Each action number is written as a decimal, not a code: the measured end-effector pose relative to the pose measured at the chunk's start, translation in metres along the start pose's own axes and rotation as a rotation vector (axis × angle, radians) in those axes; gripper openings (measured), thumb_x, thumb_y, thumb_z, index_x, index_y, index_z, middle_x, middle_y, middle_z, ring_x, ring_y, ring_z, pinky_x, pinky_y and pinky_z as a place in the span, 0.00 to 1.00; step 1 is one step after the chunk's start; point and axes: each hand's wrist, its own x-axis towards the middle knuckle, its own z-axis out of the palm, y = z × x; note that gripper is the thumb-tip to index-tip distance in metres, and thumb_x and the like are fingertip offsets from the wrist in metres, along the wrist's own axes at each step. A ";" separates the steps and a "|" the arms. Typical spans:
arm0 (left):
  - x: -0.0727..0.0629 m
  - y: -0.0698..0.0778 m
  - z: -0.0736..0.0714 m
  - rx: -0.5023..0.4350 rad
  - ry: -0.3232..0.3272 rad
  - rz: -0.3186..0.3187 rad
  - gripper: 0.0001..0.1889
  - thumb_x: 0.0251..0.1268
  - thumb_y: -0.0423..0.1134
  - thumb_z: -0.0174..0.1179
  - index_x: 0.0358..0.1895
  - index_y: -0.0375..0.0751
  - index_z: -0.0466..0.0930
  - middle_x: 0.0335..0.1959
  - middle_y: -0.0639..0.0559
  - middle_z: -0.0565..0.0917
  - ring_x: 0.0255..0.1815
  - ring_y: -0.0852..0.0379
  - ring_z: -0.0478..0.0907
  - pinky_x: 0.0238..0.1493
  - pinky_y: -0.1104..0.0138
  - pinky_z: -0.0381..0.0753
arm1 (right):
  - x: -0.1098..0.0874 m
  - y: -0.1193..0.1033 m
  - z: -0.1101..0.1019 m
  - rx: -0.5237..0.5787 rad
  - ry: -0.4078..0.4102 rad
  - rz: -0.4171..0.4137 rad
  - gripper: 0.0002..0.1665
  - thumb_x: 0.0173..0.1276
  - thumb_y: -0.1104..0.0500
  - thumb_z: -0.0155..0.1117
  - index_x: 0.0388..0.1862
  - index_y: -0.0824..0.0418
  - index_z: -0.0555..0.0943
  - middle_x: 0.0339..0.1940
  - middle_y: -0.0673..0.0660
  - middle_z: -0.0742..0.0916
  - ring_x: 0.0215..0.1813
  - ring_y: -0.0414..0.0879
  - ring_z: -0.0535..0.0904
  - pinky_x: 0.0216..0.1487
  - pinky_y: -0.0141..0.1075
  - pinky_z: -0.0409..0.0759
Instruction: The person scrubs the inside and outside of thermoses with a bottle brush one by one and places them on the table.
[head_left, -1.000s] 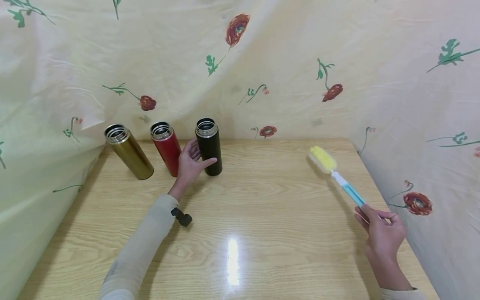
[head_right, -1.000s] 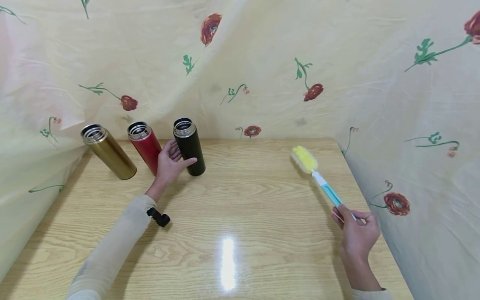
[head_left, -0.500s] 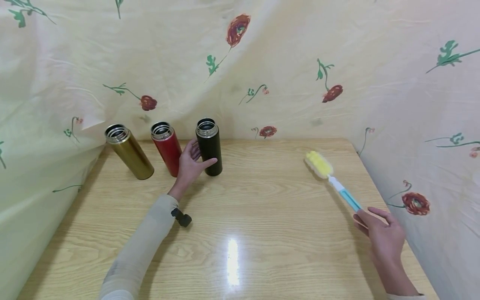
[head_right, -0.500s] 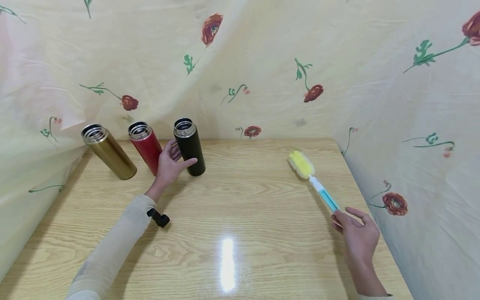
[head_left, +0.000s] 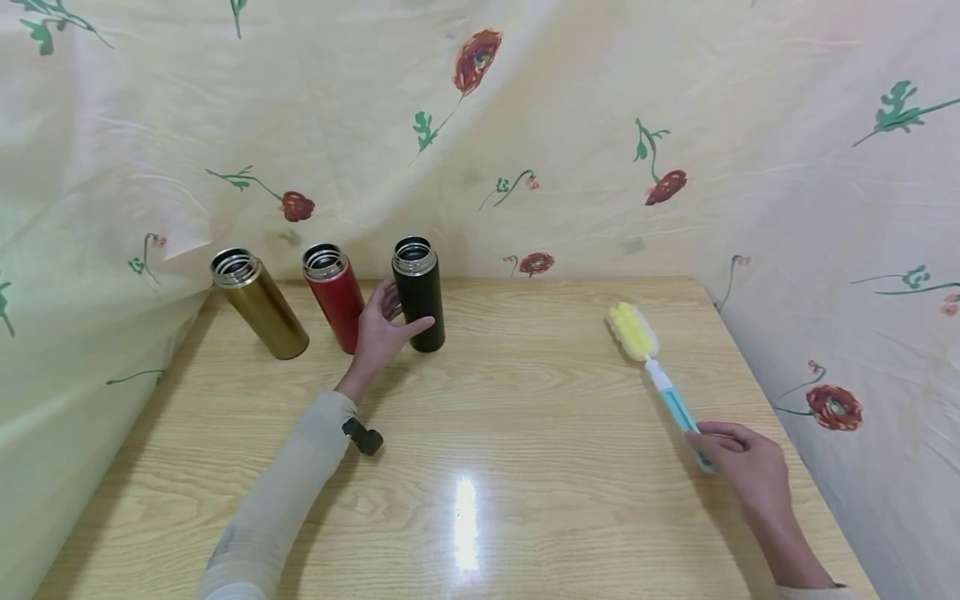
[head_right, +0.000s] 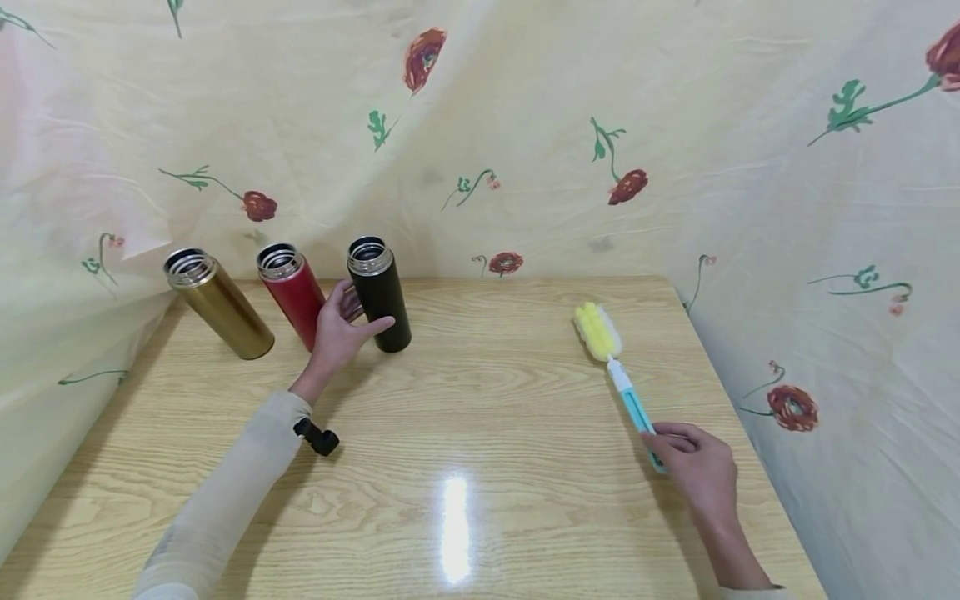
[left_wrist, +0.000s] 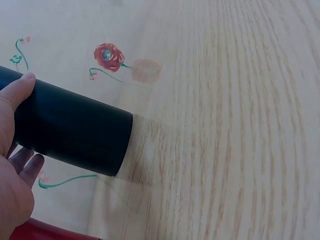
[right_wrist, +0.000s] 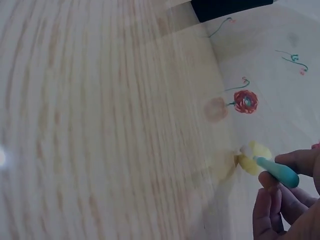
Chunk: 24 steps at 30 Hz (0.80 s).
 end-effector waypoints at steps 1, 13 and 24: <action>0.000 0.000 0.000 0.000 0.001 0.001 0.45 0.52 0.41 0.80 0.73 0.42 0.66 0.70 0.42 0.76 0.69 0.45 0.75 0.71 0.53 0.73 | 0.000 0.001 0.001 -0.027 -0.012 -0.008 0.32 0.64 0.45 0.76 0.56 0.68 0.84 0.31 0.39 0.91 0.34 0.27 0.81 0.33 0.28 0.78; -0.006 -0.001 -0.001 0.004 -0.026 0.009 0.44 0.51 0.39 0.81 0.73 0.43 0.67 0.72 0.45 0.74 0.73 0.48 0.71 0.74 0.53 0.69 | 0.005 0.005 0.011 -0.246 -0.076 -0.085 0.37 0.61 0.37 0.76 0.55 0.65 0.85 0.39 0.57 0.92 0.35 0.36 0.81 0.33 0.30 0.76; -0.047 0.004 -0.017 0.036 -0.127 -0.005 0.49 0.54 0.37 0.79 0.78 0.39 0.59 0.79 0.44 0.65 0.80 0.44 0.60 0.78 0.52 0.61 | 0.005 0.007 0.019 -0.319 -0.082 -0.153 0.35 0.60 0.42 0.78 0.55 0.66 0.84 0.41 0.60 0.92 0.38 0.45 0.88 0.36 0.32 0.79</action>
